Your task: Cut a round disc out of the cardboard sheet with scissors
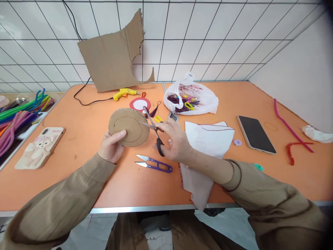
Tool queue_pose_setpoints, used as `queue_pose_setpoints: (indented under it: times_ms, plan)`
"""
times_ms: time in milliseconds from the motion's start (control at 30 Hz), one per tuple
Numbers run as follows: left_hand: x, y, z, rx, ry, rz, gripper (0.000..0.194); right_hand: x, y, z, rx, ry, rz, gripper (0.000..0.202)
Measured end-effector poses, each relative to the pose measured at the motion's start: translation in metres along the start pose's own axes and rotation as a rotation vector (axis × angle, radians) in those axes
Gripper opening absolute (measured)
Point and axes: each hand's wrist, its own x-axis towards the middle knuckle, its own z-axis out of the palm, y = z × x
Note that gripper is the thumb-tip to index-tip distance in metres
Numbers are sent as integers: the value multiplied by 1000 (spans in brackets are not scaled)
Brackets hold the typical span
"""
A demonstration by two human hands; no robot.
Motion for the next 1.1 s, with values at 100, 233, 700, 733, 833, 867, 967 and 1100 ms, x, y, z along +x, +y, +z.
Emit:
queue_pose_setpoints:
  times_ms: [100,233,700,733,833,867,967,1100]
  plan:
    - [0,-1,0,-1,2,4,64,-1,1,2,8,-17,44,36]
    - [0,0,0,29,-7,7,59,-1,1,2,33,-52,49,34]
    - [2,-1,-2,62,-8,12,64,-2,-2,1,74,-123,65,18]
    - [2,-1,-2,59,-7,11,65,-1,-2,0,79,-128,63,16]
    - [3,-2,-4,57,-9,11,64,0,-4,-2,94,-143,65,13]
    - [3,-2,-4,58,-10,12,63,-1,-4,-2,95,-147,68,14]
    - [3,-3,-5,57,-6,12,61,-1,-5,-2,96,-152,76,14]
    - [3,-4,-6,59,-11,-5,61,-2,-5,-2,114,-157,69,13]
